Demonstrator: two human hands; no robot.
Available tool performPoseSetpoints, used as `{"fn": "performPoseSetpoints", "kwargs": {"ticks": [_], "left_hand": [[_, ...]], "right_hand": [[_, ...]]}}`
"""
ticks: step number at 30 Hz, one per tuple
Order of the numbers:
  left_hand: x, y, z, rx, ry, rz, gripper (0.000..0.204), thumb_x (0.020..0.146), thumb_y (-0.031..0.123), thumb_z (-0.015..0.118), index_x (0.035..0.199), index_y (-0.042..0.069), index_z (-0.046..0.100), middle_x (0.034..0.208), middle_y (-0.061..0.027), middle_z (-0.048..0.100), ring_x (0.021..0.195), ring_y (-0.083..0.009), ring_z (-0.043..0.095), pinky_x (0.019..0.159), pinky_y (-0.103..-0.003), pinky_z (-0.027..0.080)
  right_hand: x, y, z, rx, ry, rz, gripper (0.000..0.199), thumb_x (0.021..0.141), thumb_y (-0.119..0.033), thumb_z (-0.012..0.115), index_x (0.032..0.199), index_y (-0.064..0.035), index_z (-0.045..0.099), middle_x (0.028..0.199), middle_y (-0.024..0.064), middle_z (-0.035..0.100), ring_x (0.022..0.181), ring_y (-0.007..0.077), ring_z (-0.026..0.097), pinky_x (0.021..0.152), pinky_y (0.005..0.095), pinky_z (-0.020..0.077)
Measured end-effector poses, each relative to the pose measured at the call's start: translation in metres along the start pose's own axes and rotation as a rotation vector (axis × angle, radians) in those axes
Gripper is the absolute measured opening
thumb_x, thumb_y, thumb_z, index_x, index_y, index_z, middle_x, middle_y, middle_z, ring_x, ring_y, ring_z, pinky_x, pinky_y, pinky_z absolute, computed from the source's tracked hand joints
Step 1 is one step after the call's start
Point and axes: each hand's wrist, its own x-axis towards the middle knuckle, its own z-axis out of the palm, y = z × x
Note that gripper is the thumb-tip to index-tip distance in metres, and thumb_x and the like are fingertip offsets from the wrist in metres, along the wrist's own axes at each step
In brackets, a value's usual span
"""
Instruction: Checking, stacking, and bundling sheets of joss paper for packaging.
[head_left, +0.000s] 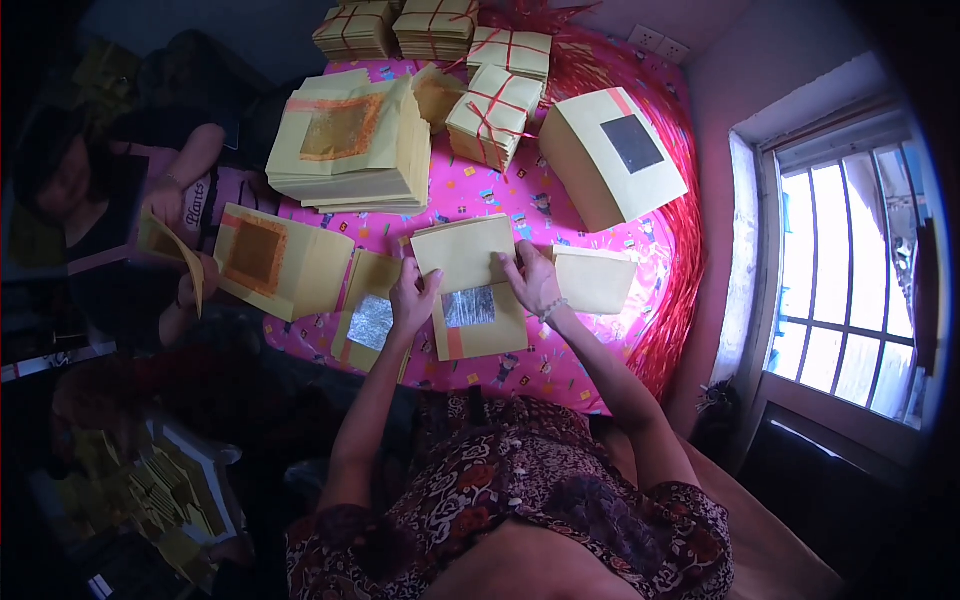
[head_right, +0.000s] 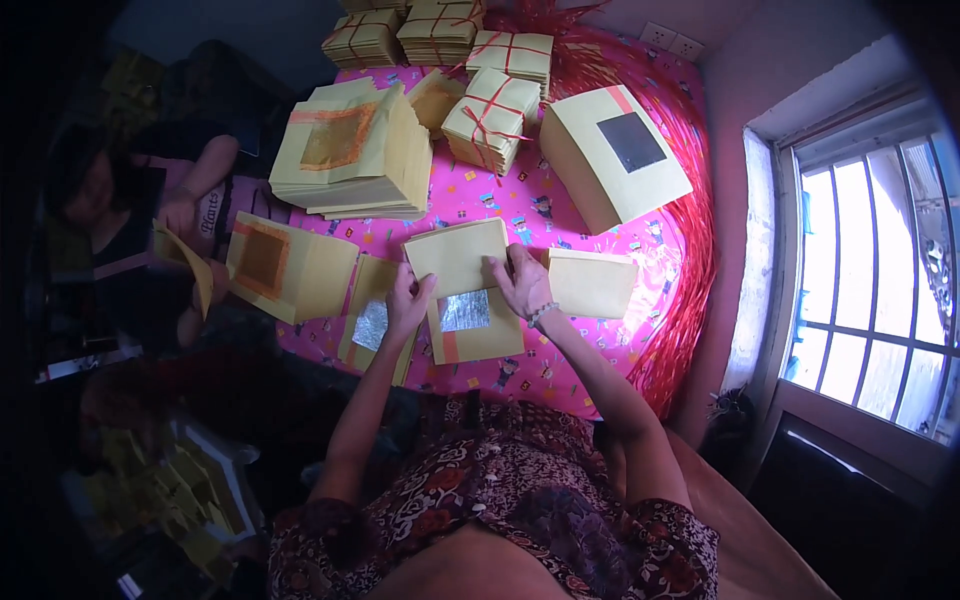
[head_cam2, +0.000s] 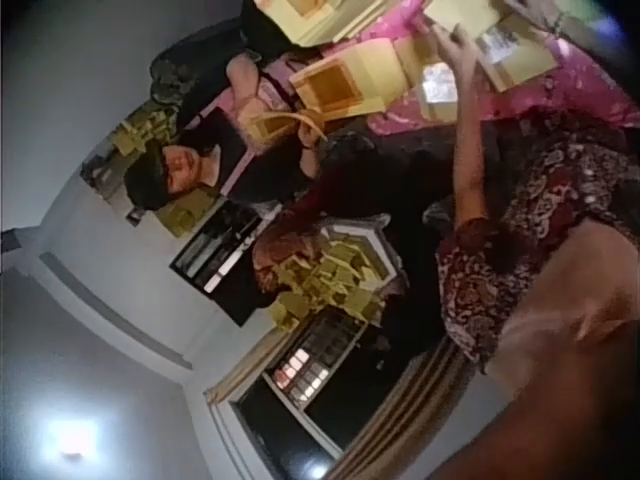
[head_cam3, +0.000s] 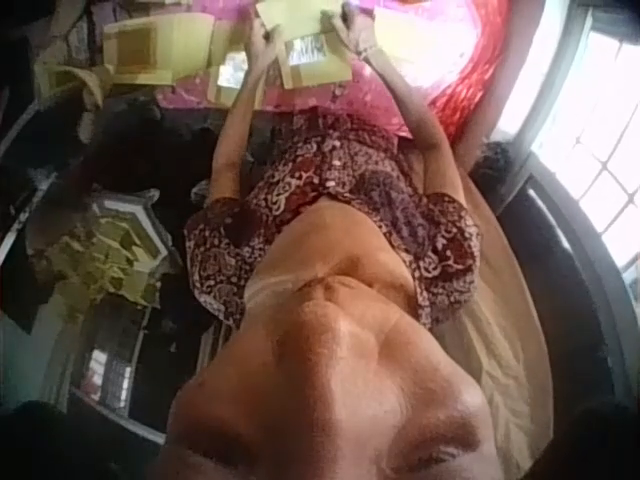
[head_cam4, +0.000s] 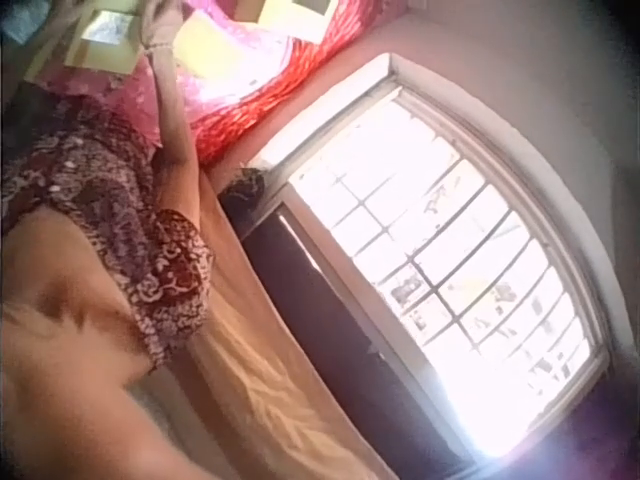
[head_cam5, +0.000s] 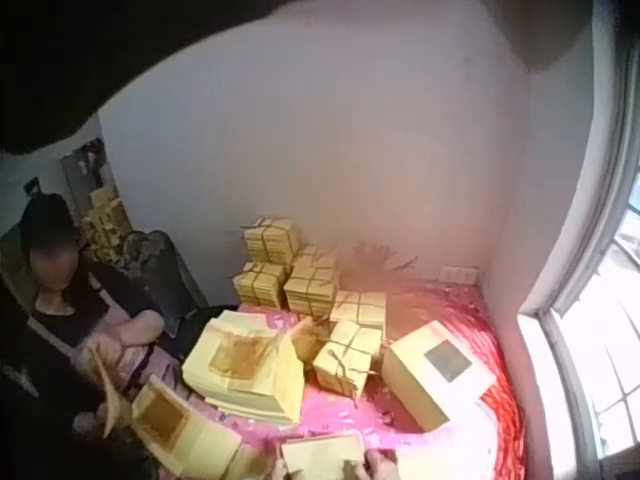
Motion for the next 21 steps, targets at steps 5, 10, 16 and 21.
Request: {"fn": "performPoseSetpoints", "kwargs": {"ticks": [5,10,16,21], "left_hand": [[0.004,0.013,0.001,0.181,-0.01,-0.077,0.029,0.083,0.02,0.069,0.097,0.006,0.048,0.068,-0.0049,0.061,0.056,-0.0155,0.058,0.054,-0.031,0.044],[0.003,0.013,0.007,0.132,0.076,-0.085,0.034,0.083,0.019,0.07,0.106,0.005,0.048,0.074,-0.0058,0.064,0.061,-0.014,0.06,0.056,-0.03,0.045],[0.003,0.011,0.012,0.131,0.122,-0.123,0.039,0.082,0.018,0.07,0.109,0.005,0.046,0.075,-0.0071,0.064,0.063,-0.0158,0.061,0.057,-0.031,0.046],[0.0,0.017,0.019,0.214,0.157,-0.108,0.041,0.081,0.017,0.07,0.11,0.006,0.043,0.073,-0.0098,0.057,0.063,-0.0246,0.059,0.059,-0.037,0.046]], "right_hand": [[0.004,0.009,0.011,-0.088,0.125,-0.053,0.028,0.089,-0.023,0.058,0.094,0.001,0.046,0.091,0.0246,0.054,0.084,0.0432,0.056,0.072,0.0504,0.0457],[0.009,0.015,0.025,-0.115,0.231,-0.042,0.027,0.089,-0.024,0.06,0.092,0.0012,0.049,0.087,0.0226,0.055,0.08,0.041,0.056,0.069,0.0475,0.0446],[0.01,0.014,0.03,-0.167,0.224,0.006,0.026,0.089,-0.022,0.06,0.096,0.0008,0.05,0.092,0.0232,0.056,0.084,0.0415,0.057,0.072,0.0485,0.0464],[0.01,0.019,0.037,-0.253,0.221,0.042,0.028,0.089,-0.025,0.06,0.097,0.0,0.049,0.095,0.0237,0.057,0.083,0.0426,0.059,0.069,0.0505,0.0486]]}}
